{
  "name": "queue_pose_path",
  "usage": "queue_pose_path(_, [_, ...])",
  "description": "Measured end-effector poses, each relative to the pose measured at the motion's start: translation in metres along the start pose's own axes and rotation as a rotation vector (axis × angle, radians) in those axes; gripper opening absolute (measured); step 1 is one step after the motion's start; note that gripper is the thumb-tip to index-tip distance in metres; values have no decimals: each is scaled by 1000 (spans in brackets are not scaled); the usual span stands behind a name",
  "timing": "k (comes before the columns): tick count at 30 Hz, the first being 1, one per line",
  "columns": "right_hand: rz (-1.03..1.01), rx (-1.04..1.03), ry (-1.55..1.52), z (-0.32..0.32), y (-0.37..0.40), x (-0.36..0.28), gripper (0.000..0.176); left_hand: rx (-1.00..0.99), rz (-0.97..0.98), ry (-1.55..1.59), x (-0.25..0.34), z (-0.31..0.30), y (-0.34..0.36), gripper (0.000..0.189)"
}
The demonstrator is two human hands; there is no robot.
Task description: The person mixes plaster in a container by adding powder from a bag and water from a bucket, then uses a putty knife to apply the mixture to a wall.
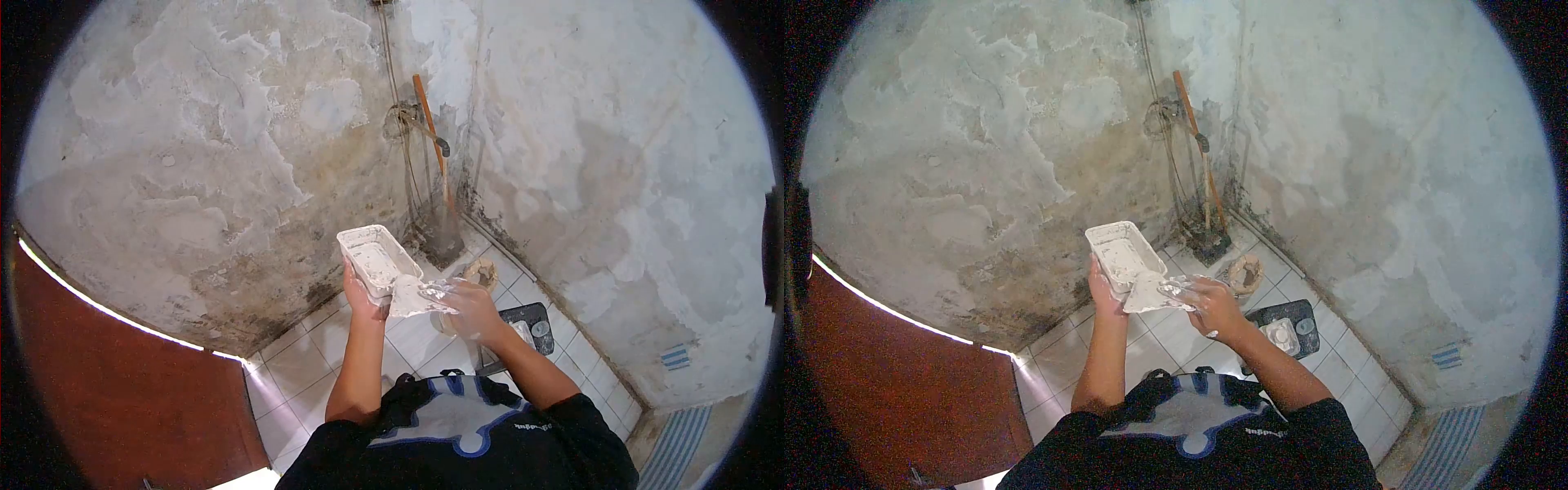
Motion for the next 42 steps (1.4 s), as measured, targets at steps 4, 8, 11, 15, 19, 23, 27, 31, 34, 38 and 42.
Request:
queue_pose_path(4, [-50, 73, -60, -17, 7, 7, 45, -13, -5, 112, 3, 14, 4, 52])
queue_pose_path(8, [143, 178, -166, -43, -1, 18, 27, 5, -7, 85, 5, 26, 16, 50])
queue_pose_path(11, [822, 371, -1136, -14, 12, 80, 27, -162, -36, 158, 0, 34, 13, 50])
queue_pose_path(15, [832, 279, -1470, 2, 1, 80, 33, -169, -20, 25, -7, 43, 19, 55])
queue_pose_path(19, [924, 287, -1427, 9, -7, 77, 27, -243, -95, 50, -19, 58, 33, 54])
queue_pose_path(23, [888, 206, -1338, 17, -13, 90, 18, -227, -103, -10, -28, 60, 40, 56])
queue_pose_path(27, [808, 268, -1321, 24, -14, 114, 18, -250, -100, 17, -28, 62, 43, 57])
queue_pose_path(31, [801, 293, -1306, 4, -14, 110, 20, -237, -95, 34, -27, 58, 42, 60])
queue_pose_path(34, [837, 352, -1231, -9, 0, 132, 20, -276, -98, 84, -21, 62, 45, 59])
queue_pose_path(38, [712, 621, -1206, -45, 6, 139, 20, -261, -94, 107, -11, 66, 45, 54])
queue_pose_path(42, [768, 630, -808, -85, 8, 111, 21, -196, -8, 87, -1, 59, 33, 52])
Point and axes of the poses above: each hand's wrist, its own y-axis away from the middle knuckle, its own z-axis out of the palm, x = y × z, the point moved 9 cm from there along -y, towards the middle knuckle, and after that the axes turned 3 degrees about -y, right-handed, at the moved point
